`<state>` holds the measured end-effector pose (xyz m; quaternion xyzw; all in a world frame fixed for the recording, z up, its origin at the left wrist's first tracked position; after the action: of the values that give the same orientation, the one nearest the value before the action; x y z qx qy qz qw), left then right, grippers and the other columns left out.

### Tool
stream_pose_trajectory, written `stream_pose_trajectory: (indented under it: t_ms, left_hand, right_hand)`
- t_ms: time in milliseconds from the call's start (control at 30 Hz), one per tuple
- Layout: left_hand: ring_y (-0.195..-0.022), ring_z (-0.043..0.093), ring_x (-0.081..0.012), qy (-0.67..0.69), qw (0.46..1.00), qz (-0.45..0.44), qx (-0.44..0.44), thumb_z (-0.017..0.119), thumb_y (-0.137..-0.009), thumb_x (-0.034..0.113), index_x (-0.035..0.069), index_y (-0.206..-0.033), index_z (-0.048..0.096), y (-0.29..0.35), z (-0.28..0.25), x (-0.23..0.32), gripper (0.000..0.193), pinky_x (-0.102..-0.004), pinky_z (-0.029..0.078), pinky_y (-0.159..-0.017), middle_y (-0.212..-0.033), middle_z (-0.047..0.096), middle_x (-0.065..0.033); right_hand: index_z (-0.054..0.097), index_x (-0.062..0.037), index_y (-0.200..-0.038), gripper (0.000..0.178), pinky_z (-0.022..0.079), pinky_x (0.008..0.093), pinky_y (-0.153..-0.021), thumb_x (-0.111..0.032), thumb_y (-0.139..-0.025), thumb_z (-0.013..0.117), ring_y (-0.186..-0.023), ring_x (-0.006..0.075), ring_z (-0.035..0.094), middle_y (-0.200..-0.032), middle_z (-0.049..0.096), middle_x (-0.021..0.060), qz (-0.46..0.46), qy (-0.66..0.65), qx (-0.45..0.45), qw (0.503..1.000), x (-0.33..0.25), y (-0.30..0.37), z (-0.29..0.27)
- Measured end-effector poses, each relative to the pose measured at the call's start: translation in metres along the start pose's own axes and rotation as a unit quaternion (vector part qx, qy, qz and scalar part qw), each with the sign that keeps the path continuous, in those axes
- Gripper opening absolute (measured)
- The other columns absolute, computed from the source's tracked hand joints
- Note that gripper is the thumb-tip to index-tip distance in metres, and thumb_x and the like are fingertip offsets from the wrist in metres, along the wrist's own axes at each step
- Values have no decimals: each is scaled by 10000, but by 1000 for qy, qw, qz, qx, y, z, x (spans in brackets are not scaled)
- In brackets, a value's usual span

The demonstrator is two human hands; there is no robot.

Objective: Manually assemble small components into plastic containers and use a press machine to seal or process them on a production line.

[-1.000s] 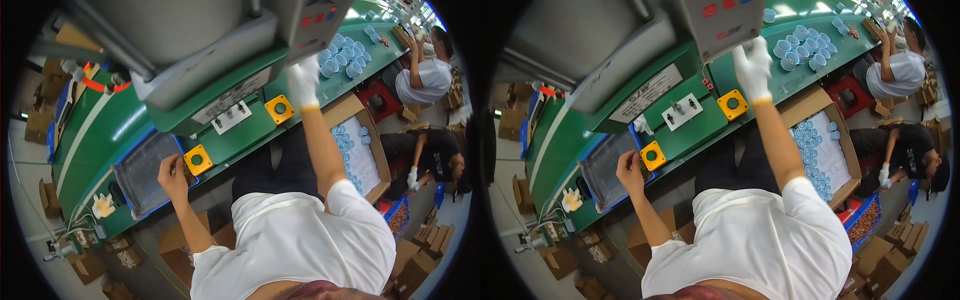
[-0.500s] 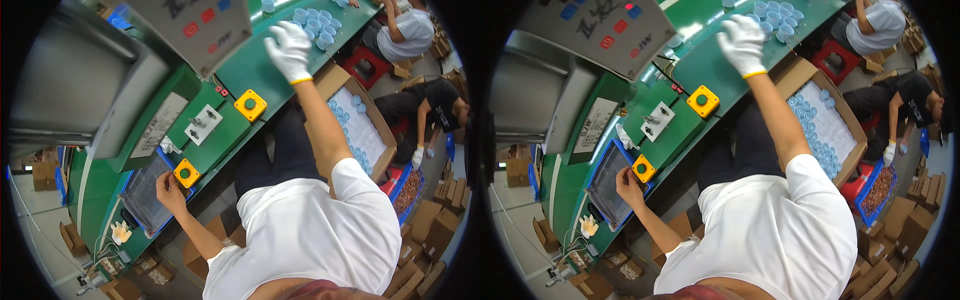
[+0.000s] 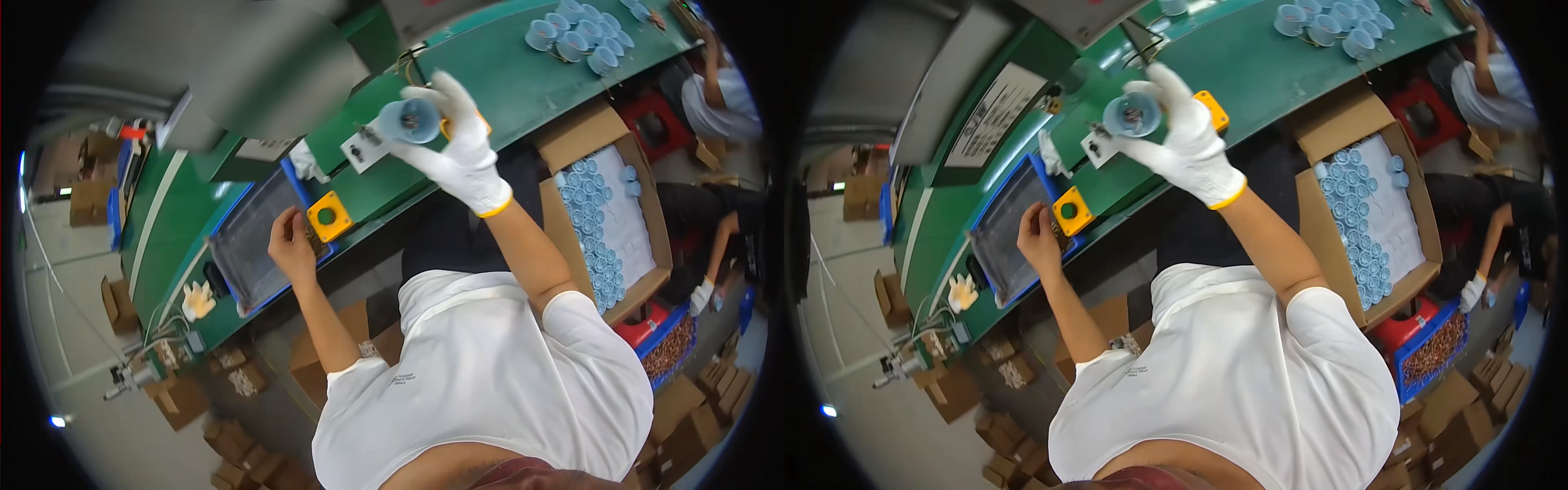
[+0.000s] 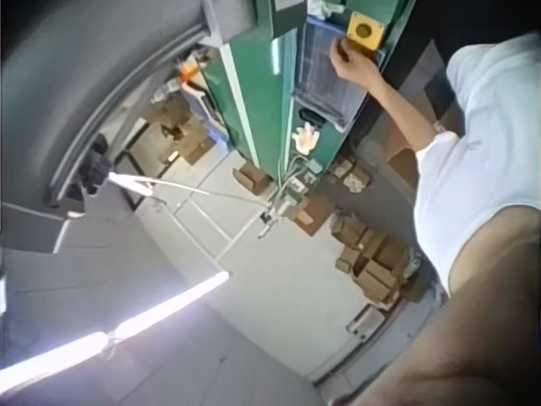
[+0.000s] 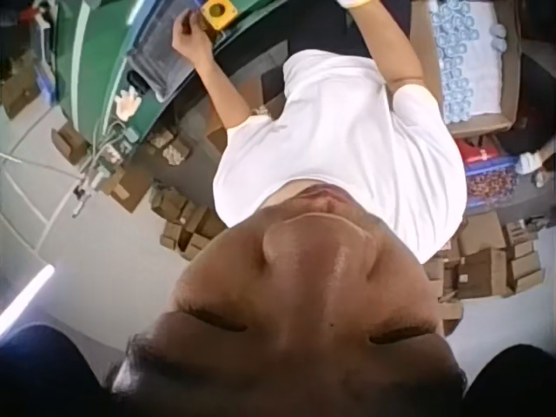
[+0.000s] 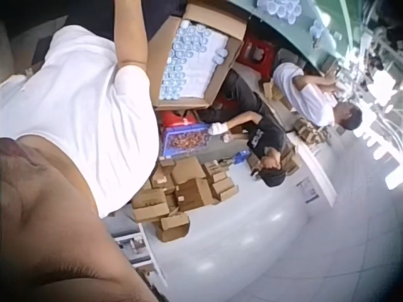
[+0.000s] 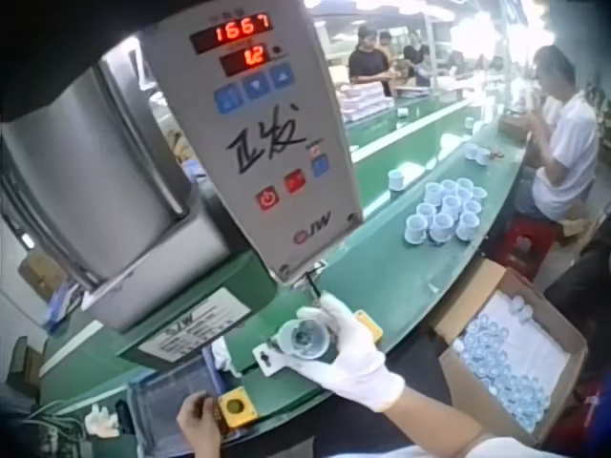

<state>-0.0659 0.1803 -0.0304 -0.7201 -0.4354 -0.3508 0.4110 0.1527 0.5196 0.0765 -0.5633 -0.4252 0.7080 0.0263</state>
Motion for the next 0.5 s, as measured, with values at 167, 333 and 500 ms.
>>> stream_pose_trajectory:
  t_ms: [167, 333, 500]
  left_hand:
    - [-986, 723, -143, -51, 997, -10, 60, 757, -1088, 164, -20, -1208, 803, 4, -22, 6, 225, -303, 567, -876, -1079, 805, -87]
    - [-962, 727, -151, -63, 997, -30, 30, 772, -1080, 186, -29, -1198, 807, 4, -18, 2, 247, -304, 567, -865, -1069, 817, -100]
    - [-937, 738, -164, -64, 998, -18, 13, 798, -1054, 153, -38, -1197, 805, 4, -9, 13, 238, -325, 580, -877, -1055, 824, -110]
  right_hand:
    - [697, -24, -1327, 637, 616, 425, -919, -228, -789, 972, -1050, 380, 762, -1174, 773, 163, -22, 15, -61, 998, -16, -20, 52]
    - [725, -20, -1195, 497, 619, 390, -839, -197, -800, 968, -975, 329, 785, -1080, 773, 140, -43, 79, -126, 988, -22, -27, 71]
    - [647, -58, -1416, 723, 588, 464, -1009, -287, -809, 967, -1180, 374, 726, -1337, 734, 140, -63, 145, -153, 975, -12, -19, 79]
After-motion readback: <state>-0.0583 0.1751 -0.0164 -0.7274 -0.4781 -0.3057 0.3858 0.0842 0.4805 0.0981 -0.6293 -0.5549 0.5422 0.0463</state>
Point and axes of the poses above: each hand's wrist, its own y-axis away from the middle knuckle, its own z-axis out of the palm, x = y × z, the point moved 9 cm from there along -y, towards the middle knuckle
